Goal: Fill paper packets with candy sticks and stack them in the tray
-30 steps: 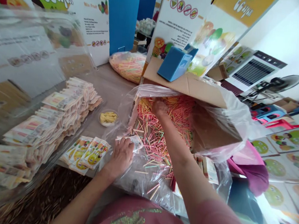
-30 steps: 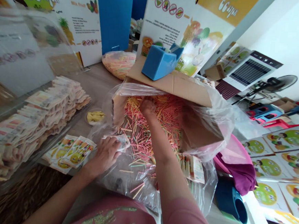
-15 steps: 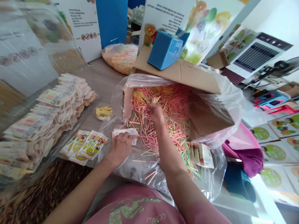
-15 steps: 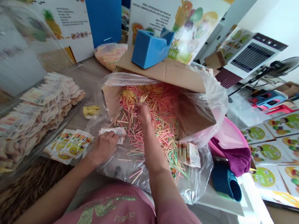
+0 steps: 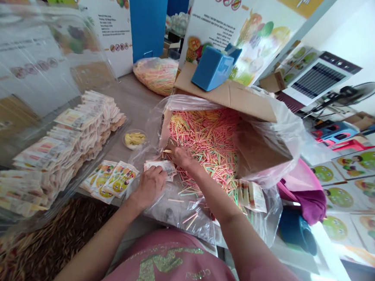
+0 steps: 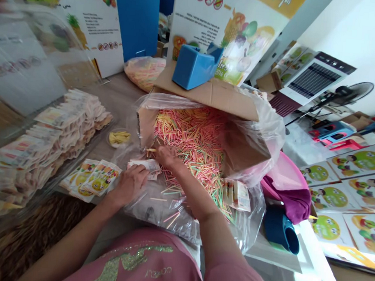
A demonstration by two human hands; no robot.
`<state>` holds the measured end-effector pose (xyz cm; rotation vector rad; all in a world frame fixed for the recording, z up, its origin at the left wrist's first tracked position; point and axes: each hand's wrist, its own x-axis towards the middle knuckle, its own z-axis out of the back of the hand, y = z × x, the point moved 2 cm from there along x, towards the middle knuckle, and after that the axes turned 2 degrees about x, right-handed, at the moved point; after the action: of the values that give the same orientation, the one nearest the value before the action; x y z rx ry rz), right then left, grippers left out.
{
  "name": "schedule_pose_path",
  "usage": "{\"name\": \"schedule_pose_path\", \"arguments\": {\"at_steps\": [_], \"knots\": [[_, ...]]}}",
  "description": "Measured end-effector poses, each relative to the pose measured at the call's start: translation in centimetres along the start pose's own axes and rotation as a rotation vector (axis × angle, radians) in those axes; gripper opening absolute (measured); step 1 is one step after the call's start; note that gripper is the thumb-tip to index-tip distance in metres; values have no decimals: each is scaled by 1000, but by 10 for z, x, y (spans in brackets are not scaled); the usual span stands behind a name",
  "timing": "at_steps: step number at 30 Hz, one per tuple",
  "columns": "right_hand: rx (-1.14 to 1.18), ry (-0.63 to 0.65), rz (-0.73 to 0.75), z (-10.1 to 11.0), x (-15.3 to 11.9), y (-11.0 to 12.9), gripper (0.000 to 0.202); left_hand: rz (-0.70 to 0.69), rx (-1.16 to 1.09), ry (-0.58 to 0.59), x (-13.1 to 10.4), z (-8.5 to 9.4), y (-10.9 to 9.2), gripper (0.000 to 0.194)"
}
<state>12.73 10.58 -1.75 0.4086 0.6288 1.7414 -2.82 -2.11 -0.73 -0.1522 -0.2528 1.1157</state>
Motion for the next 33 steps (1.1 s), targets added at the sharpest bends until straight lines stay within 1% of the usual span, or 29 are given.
{"name": "schedule_pose_path", "arguments": {"at_steps": [2,4,6,8,10,12,14,15,16,18,20,21,23,26,27,31,33], "knots": [[-72,-8,-30,-7,4,3,25,28,-8,-34,2,-1,4,26],[-84,-48,-38,-6,8,3,26,38,-26,-91,4,-4,8,27],[-65,-93,-35,2,11,-2,27,13,-23,-128,3,-7,10,25],[5,-157,-24,15,13,-10,24,-23,4,-113,0,-9,9,22],[181,-256,24,29,14,-19,22,-29,20,-70,-3,-9,7,21],[442,-374,92,40,14,-25,23,-5,11,-42,-5,-7,5,23],[716,-472,124,45,12,-27,22,36,-10,-22,-4,-4,4,28],[842,-507,117,45,11,-25,22,54,-17,-7,-3,-2,5,30],[956,-526,100,45,10,-22,22,68,-22,11,-2,-1,5,30],[1156,-519,55,41,6,-12,24,84,-14,49,3,1,6,28],[1285,-488,31,34,4,0,27,86,9,68,6,3,7,25],[1307,-470,29,31,3,6,29,81,19,63,8,3,7,25],[1272,-452,33,22,2,14,30,57,29,15,9,4,8,25],[1063,-413,61,7,4,13,31,20,32,-80,7,2,10,23],[949,-368,82,1,5,10,32,17,30,-90,4,0,11,22],[438,-76,169,-16,10,-2,38,35,-37,-101,-5,-9,16,20],[315,-29,193,-17,12,-6,39,37,-99,-127,-7,-10,20,20]]}}
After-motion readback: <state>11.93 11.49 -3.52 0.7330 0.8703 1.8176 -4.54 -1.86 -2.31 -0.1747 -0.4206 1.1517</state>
